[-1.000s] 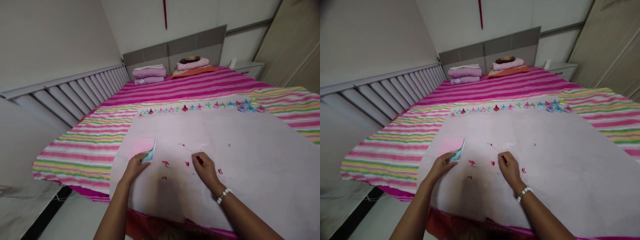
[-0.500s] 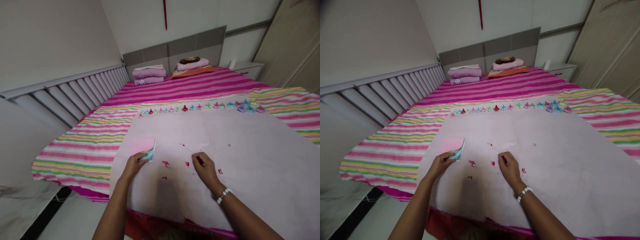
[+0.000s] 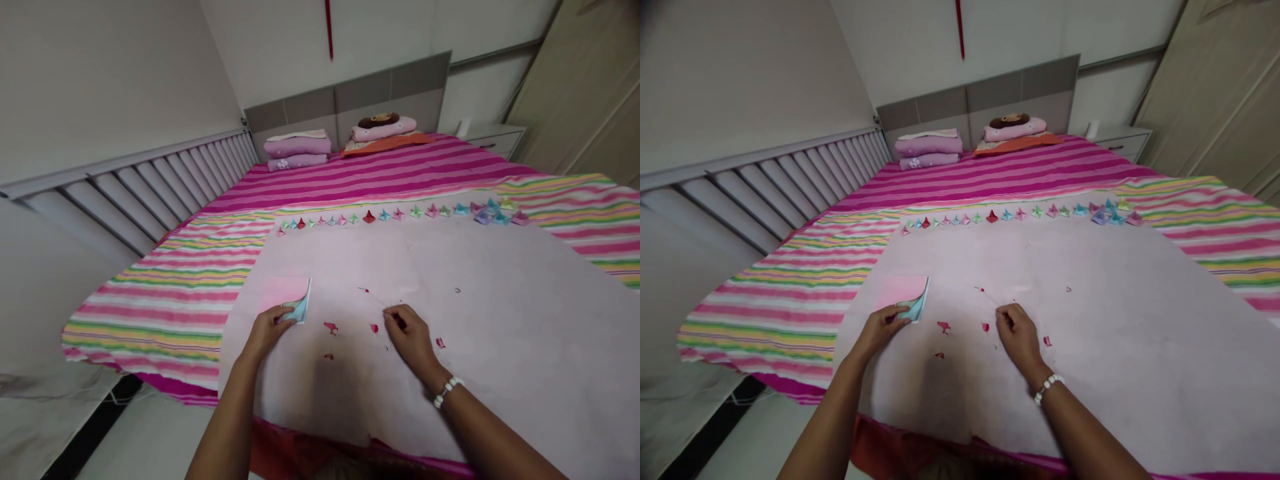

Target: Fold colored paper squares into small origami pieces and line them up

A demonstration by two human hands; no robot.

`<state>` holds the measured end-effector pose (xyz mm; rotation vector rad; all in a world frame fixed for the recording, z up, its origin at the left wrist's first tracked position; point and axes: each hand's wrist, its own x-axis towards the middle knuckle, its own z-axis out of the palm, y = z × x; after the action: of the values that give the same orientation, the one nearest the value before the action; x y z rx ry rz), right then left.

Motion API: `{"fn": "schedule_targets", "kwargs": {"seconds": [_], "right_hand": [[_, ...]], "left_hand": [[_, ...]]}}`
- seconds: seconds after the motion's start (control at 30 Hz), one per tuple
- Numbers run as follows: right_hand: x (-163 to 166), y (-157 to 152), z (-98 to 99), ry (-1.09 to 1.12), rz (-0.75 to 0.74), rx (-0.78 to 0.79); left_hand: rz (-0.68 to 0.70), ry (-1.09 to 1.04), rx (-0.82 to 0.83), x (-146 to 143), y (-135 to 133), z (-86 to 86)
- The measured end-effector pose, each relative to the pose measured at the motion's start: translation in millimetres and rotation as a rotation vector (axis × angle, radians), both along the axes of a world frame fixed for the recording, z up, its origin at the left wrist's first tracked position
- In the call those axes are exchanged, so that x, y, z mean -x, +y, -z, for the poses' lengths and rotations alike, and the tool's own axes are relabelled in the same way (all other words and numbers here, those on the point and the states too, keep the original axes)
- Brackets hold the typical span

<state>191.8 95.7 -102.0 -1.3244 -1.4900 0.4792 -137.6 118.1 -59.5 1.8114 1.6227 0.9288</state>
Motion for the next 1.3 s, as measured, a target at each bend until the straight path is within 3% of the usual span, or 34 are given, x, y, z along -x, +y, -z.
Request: {"fn": "schedule_targets", "kwargs": {"seconds": [0.67,1.1,1.3], "right_hand": [[1,-1,-1.6,0.008,-0.004,0.003],[1,-1,-1.9,0.000,0.014,0.020],[13,4,-18.7,-0.019,0.035,0.043]], "left_hand": [[-0.016,-0.027,-0.024,0,1,3.4],[0.050,0.019,-0.061,0,1,3.4],[0.001,0.079,-0.099,-1,2,11.1]]}}
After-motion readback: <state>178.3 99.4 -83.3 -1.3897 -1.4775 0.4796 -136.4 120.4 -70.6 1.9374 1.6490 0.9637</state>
